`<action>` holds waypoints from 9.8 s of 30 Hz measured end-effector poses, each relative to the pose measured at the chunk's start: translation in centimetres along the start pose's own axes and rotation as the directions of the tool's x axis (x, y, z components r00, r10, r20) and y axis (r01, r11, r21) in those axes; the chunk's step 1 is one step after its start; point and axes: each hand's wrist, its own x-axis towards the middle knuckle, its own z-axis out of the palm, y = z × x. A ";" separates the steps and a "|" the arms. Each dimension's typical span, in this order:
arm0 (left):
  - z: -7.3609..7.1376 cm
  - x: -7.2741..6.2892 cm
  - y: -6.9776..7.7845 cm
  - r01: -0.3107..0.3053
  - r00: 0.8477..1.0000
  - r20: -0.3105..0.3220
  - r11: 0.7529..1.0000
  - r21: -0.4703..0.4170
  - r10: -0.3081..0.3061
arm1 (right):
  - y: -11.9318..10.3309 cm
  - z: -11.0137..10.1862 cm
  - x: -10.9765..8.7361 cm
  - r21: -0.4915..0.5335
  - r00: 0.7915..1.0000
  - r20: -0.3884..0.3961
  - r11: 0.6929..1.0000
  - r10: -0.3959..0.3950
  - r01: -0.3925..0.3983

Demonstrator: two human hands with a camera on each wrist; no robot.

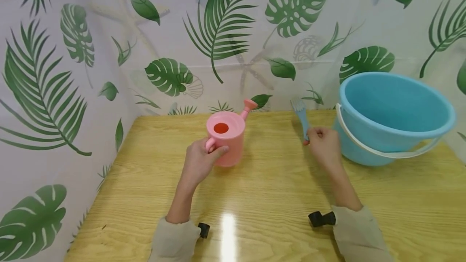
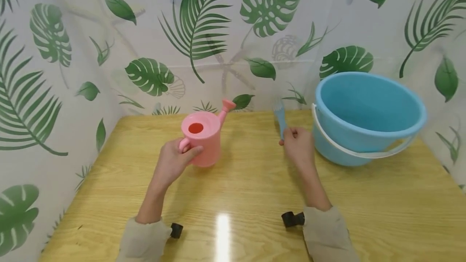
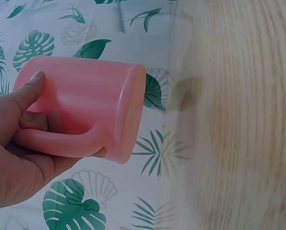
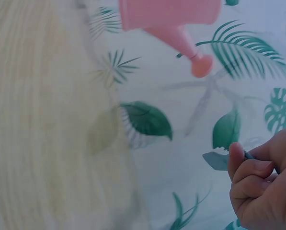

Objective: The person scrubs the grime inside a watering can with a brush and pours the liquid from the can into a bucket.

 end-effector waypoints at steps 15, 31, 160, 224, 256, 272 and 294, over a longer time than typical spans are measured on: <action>0.9 0.0 -0.3 -0.091 0.996 0.002 0.993 0.080 0.091 | -4.7 -0.6 -4.0 0.111 0.978 0.008 0.972 -0.209 0.207; 1.2 -0.5 0.2 -0.160 0.986 -0.011 0.975 0.151 0.164 | -7.0 -1.9 -7.5 0.053 0.890 0.142 0.901 -0.434 0.431; 3.3 -2.0 0.5 -0.588 0.789 0.073 0.716 0.377 0.610 | -8.7 1.5 -8.5 0.305 0.903 0.244 0.912 -0.354 0.275; 4.3 -2.0 -0.6 -0.776 0.587 -0.013 0.567 0.277 0.810 | -9.1 3.6 -10.8 0.307 0.759 0.105 0.747 -0.643 0.590; 4.1 -2.7 0.5 -0.690 0.713 0.094 0.672 0.270 0.695 | -9.8 2.0 -10.7 0.528 0.884 0.199 0.806 -0.424 0.268; 5.1 -3.3 1.5 -0.736 0.653 0.071 0.609 0.297 0.754 | -9.5 2.8 -10.4 0.518 0.894 0.248 0.831 -0.372 0.202; 5.2 -3.4 2.1 -0.721 0.647 0.031 0.599 0.348 0.762 | -10.5 2.7 -11.2 0.342 0.913 0.296 0.924 -0.280 0.172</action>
